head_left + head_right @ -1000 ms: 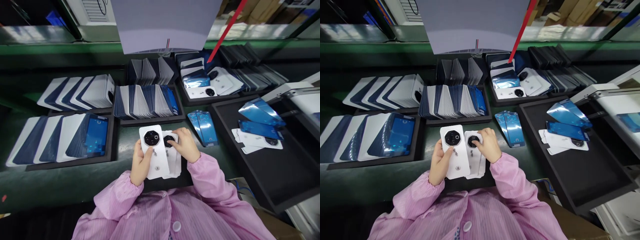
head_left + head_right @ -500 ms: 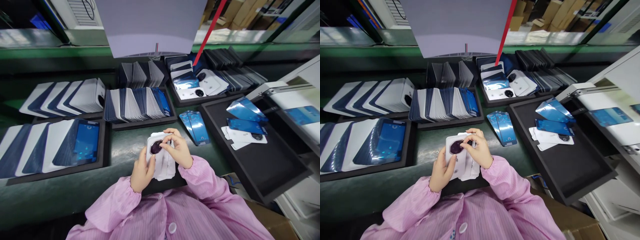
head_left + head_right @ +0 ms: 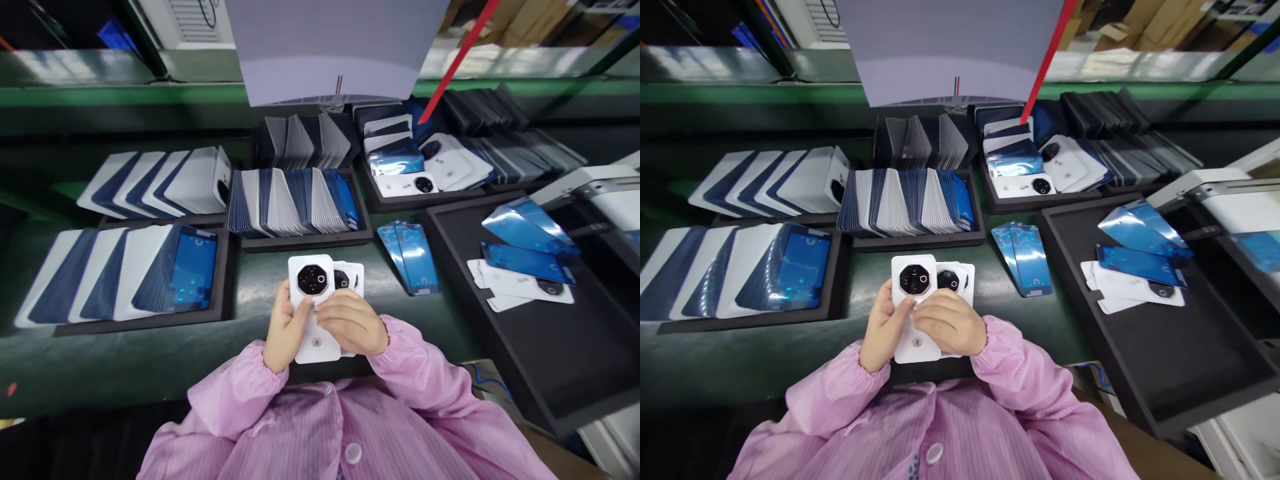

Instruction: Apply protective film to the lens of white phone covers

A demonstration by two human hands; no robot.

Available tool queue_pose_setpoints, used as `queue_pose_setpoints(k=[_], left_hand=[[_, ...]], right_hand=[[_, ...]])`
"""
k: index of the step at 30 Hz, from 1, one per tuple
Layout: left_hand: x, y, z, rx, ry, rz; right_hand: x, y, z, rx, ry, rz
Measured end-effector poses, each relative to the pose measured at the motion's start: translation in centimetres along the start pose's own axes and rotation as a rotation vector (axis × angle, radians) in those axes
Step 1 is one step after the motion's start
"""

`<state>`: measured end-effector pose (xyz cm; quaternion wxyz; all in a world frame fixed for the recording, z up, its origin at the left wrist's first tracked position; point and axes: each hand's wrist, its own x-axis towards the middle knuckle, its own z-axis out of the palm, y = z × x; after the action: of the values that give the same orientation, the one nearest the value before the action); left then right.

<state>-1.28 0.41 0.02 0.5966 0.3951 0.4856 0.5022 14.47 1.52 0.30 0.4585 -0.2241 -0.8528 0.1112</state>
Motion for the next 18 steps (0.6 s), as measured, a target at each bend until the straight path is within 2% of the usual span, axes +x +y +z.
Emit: queue_pose_setpoints(k=[5,18], left_hand=[[-0.1,0.1,0.02,-0.034,-0.01,-0.017],[-0.24,0.25,-0.07,0.047,-0.001,0.017]], right_hand=[[0.21,0.06,-0.22,0.025,-0.003,-0.013],[0.71,-0.07,-0.56,0.014,0.004,-0.002]])
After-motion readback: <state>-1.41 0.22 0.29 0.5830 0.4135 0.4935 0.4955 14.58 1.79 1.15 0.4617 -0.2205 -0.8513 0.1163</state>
